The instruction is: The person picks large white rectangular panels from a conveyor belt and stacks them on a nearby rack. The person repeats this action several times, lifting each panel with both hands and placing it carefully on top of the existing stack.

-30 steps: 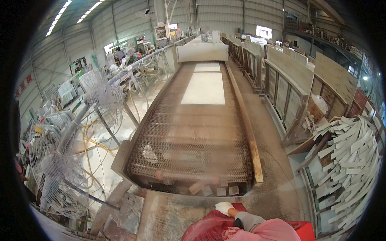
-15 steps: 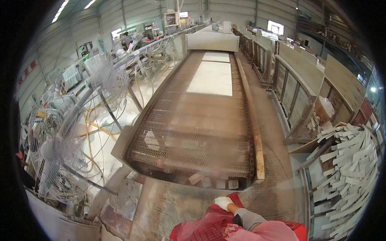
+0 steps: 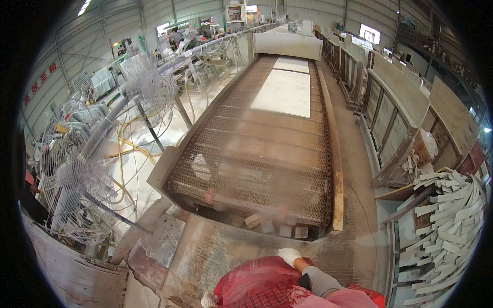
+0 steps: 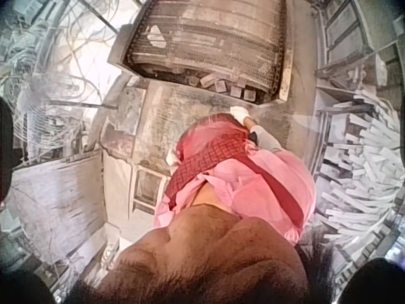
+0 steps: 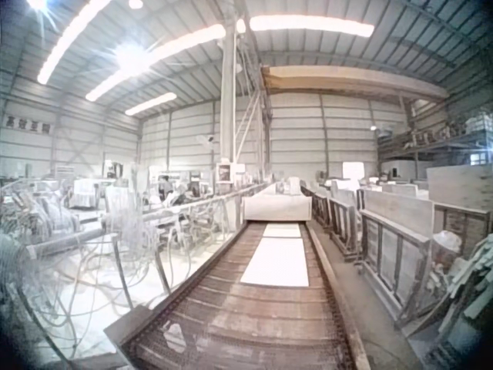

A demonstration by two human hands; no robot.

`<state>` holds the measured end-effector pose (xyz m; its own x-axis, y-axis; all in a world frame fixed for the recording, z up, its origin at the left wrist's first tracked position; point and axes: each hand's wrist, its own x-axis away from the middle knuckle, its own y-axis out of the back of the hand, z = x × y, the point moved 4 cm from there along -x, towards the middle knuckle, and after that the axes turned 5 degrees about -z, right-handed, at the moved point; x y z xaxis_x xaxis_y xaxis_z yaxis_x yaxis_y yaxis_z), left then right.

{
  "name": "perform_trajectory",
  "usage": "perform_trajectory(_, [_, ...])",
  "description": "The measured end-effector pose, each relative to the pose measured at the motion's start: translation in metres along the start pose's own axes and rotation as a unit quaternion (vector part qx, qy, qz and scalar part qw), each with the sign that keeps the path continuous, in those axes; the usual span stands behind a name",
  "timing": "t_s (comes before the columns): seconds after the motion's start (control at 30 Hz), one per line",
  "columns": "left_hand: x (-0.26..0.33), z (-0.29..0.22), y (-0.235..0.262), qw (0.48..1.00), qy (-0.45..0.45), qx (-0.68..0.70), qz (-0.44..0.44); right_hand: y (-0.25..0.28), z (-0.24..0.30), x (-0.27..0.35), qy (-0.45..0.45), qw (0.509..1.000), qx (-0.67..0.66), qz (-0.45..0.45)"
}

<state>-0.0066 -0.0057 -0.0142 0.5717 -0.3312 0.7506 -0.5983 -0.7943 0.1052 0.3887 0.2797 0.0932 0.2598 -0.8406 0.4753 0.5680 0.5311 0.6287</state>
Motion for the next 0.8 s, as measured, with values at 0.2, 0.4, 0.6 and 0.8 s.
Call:
perform_trajectory(0.2, [-0.004, -0.01, -0.006, 0.98, -0.148, -0.133, -0.025, 0.01, 0.005, 0.006, 0.051, 0.992, 0.118, -0.014])
perform_trajectory(0.4, [0.007, -0.013, -0.008, 0.994, -0.075, -0.067, -0.037, 0.005, -0.007, 0.004, 0.022, 0.999, 0.045, -0.006])
perform_trajectory(0.6, [0.002, -0.035, -0.014, 0.833, -0.285, -0.466, -0.082, -0.001, -0.009, 0.001, 0.023, 0.999, -0.019, -0.027])
perform_trajectory(0.8, [-0.002, -0.032, -0.009, 0.927, -0.18, -0.329, -0.008, 0.005, -0.001, 0.004, 0.025, 0.995, 0.092, 0.004])
